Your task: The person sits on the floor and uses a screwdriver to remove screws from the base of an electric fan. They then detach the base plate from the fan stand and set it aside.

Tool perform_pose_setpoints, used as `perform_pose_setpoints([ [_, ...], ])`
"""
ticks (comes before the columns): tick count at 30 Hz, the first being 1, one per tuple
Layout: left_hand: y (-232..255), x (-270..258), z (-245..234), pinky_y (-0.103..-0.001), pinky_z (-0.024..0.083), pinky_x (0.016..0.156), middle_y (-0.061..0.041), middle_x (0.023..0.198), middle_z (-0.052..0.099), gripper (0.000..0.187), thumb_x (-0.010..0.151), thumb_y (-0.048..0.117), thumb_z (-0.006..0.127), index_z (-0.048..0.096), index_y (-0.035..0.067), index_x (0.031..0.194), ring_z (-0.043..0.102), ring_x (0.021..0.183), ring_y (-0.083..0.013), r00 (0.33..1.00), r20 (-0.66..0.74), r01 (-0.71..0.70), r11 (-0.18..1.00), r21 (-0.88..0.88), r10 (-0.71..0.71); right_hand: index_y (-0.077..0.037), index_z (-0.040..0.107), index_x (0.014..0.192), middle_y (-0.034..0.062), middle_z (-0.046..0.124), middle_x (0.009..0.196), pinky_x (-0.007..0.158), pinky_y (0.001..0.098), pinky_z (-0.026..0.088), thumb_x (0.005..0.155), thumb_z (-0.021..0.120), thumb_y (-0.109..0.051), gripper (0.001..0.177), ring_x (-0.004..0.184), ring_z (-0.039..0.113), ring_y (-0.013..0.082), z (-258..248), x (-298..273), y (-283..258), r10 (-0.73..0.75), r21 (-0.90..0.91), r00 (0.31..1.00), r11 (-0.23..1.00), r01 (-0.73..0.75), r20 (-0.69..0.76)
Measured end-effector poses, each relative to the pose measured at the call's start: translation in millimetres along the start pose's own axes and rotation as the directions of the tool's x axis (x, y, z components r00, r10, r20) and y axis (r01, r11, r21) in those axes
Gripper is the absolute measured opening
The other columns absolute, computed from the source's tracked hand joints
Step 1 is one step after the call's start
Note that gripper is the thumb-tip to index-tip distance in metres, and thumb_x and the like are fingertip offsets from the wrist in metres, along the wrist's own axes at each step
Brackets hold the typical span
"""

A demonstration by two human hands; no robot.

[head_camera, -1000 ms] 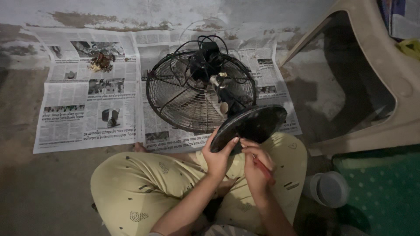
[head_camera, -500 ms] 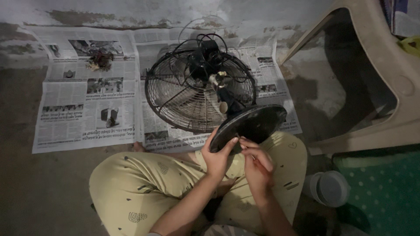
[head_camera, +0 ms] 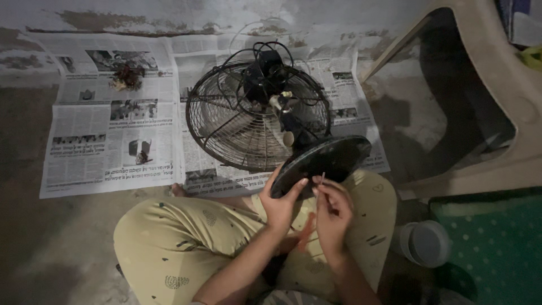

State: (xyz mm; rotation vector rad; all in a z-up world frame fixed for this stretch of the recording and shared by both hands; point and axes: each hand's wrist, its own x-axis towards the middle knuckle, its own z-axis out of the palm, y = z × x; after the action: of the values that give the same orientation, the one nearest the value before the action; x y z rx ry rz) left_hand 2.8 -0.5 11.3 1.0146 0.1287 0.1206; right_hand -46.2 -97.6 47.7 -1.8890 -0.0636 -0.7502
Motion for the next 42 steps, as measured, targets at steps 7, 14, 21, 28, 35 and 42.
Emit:
perform_pose_setpoints([
  [7,-4,-1,-2,-0.031,0.057,0.095,-0.013,0.115,0.076,0.057,0.079,0.001,0.087,0.066,-0.008,0.131,0.072,0.103,-0.0176,1.000,-0.025,0.010,1.000,0.013,-0.010,0.001,0.067,0.105,0.0144,0.061,0.103,0.087,0.0293,0.051,0.113,0.065,-0.008,0.012,0.099,0.061,0.0131,-60,22,51,-0.102,-0.129,0.950,0.989,0.066,-0.295],
  [14,-17,-1,-3,-0.031,0.056,0.096,-0.012,0.118,0.075,0.058,0.078,0.003,0.088,0.065,-0.008,0.131,0.071,0.105,-0.0178,0.999,-0.041,-0.025,0.999,0.042,0.027,0.001,0.069,0.127,0.0206,0.073,0.116,0.090,0.0445,0.054,0.096,0.072,-0.026,0.041,0.103,0.071,0.0319,-178,129,190,0.420,-0.705,0.902,0.609,-0.363,-0.101],
  [21,-12,-3,-4,-0.031,0.056,0.095,-0.012,0.118,0.074,0.058,0.079,0.001,0.087,0.065,-0.007,0.132,0.070,0.105,-0.0171,0.999,-0.039,-0.003,0.997,0.071,0.006,-0.001,0.074,0.117,0.0185,0.075,0.103,0.083,0.0429,0.055,0.096,0.072,-0.027,0.034,0.092,0.072,0.0292,-170,69,291,0.777,-0.890,0.604,0.388,-0.239,0.177],
  [28,-3,2,-1,-0.029,0.057,0.092,-0.011,0.114,0.076,0.057,0.078,0.002,0.088,0.067,-0.006,0.131,0.070,0.100,-0.0162,0.999,-0.041,-0.005,0.991,0.131,0.011,-0.005,0.074,0.117,0.0122,0.076,0.098,0.078,0.0368,0.054,0.097,0.069,-0.024,0.028,0.086,0.070,0.0214,-157,125,272,0.619,-0.572,0.782,0.617,-0.540,-0.070],
  [35,-4,0,0,-0.029,0.058,0.089,-0.010,0.112,0.076,0.056,0.077,0.001,0.087,0.067,-0.005,0.129,0.070,0.098,-0.0163,0.995,-0.064,0.085,0.995,0.057,-0.081,-0.002,0.073,0.107,0.0091,0.072,0.097,0.077,0.0286,0.054,0.105,0.072,-0.013,0.011,0.083,0.065,0.0154,-110,64,67,0.094,-0.301,0.979,0.942,-0.146,-0.179],
  [42,-9,1,-3,-0.030,0.057,0.092,-0.011,0.115,0.075,0.054,0.083,-0.001,0.084,0.065,-0.006,0.133,0.070,0.101,-0.0165,1.000,0.004,0.030,0.999,-0.016,-0.030,-0.003,0.075,0.108,0.0139,0.072,0.107,0.084,0.0344,0.057,0.087,0.083,-0.009,0.023,0.097,0.071,0.0252,4,33,-19,-0.006,-0.400,0.999,0.916,0.023,0.043],
])
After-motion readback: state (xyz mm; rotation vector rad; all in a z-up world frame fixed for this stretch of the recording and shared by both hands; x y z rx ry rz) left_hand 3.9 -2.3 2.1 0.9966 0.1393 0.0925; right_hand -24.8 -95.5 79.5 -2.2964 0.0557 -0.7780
